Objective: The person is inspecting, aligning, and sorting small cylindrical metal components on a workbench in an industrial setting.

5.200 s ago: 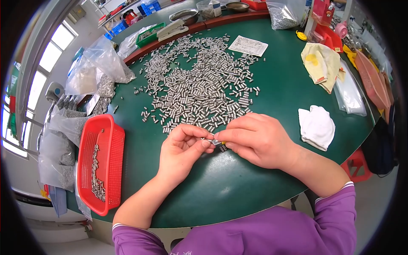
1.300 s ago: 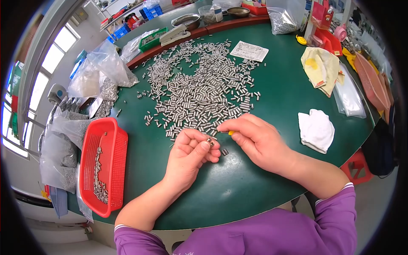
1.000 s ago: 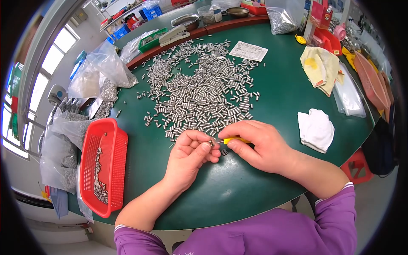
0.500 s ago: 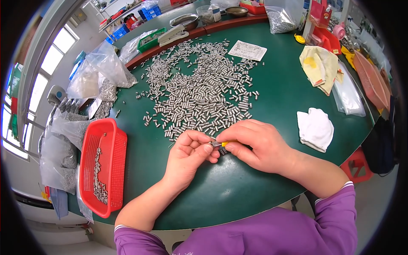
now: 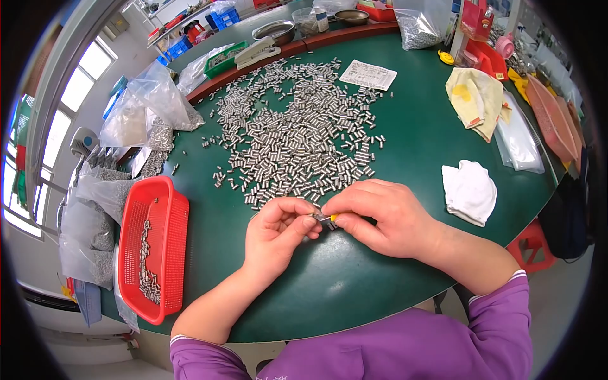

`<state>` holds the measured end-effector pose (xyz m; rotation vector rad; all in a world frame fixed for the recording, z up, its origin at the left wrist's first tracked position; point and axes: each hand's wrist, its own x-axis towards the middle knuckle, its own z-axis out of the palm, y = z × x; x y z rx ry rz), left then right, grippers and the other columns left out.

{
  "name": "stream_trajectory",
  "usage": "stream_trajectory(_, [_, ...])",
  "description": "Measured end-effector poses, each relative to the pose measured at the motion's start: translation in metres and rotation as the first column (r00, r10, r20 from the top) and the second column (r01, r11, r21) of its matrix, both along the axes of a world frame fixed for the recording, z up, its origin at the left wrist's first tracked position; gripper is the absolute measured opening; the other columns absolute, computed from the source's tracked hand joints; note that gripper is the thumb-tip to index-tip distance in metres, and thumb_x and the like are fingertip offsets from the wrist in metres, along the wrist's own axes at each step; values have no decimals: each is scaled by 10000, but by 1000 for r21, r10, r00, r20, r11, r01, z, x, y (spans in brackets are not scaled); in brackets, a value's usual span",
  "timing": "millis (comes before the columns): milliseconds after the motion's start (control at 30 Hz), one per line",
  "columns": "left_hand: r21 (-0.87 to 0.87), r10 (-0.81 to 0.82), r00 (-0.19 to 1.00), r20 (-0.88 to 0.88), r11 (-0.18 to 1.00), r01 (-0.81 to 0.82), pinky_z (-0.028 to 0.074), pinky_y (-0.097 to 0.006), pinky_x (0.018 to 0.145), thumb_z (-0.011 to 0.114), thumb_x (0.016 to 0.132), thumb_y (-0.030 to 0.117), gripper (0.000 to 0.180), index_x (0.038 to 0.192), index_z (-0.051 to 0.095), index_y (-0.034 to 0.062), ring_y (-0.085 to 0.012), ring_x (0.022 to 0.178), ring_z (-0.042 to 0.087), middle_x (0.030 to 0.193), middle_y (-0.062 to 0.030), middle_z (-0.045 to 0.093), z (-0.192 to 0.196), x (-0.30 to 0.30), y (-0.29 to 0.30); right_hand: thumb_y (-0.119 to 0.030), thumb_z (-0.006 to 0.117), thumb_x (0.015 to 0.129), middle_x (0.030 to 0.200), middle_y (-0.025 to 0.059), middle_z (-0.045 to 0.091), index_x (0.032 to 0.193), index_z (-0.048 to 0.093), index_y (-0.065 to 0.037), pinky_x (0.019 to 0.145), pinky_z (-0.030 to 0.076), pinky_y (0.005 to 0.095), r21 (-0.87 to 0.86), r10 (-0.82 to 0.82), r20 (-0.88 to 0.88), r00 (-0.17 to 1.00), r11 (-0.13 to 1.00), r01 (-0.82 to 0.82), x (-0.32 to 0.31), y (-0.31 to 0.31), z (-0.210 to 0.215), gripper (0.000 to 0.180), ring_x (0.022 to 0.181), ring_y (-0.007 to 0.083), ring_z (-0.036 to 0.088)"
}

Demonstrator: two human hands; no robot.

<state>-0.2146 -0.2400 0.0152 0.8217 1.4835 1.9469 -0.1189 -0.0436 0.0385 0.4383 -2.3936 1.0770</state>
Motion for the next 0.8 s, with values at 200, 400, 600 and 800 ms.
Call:
stream_trajectory(200, [-31, -43, 998, -45, 999, 42, 550, -266, 730, 579, 949, 15, 106, 1052, 572, -10, -137, 824, 640, 985, -95, 640, 1, -3, -2, -106, 707, 807, 894, 33, 668, 988, 686, -117, 710, 505, 347, 107, -12, -106, 994, 994, 23, -1, 5, -1, 183, 808, 217, 648])
stream_trajectory(400, [-88, -84, 996, -5, 993, 83, 543, -259, 704, 567, 962, 31, 99, 1053, 581, -7, -128, 796, 632, 940, -86, 647, 3, -4, -4, -173, 717, 781, 928, 2, 650, 993, 701, -162, 678, 478, 315, 330, -25, -227, 974, 939, 101, 0, 10, 0, 212, 814, 178, 637])
stream_trajectory(600, [-223, -116, 992, 39, 967, 122, 532, -251, 671, 553, 978, 61, 103, 1054, 584, 0, -116, 757, 626, 892, -70, 652, 11, -8, -6, -175, 656, 760, 934, -4, 638, 974, 700, -193, 704, 479, 308, 461, 19, -381, 924, 870, 173, -1, 11, 1, 220, 820, 174, 631])
stream_trajectory(800, [-291, -149, 978, 145, 938, 186, 527, -249, 666, 549, 983, 81, 113, 1057, 585, 5, -111, 736, 619, 877, -66, 651, 14, -12, -7, -165, 658, 733, 941, 2, 635, 957, 695, -181, 719, 488, 316, 486, 49, -481, 876, 846, 219, -2, 9, 1, 227, 831, 176, 619])
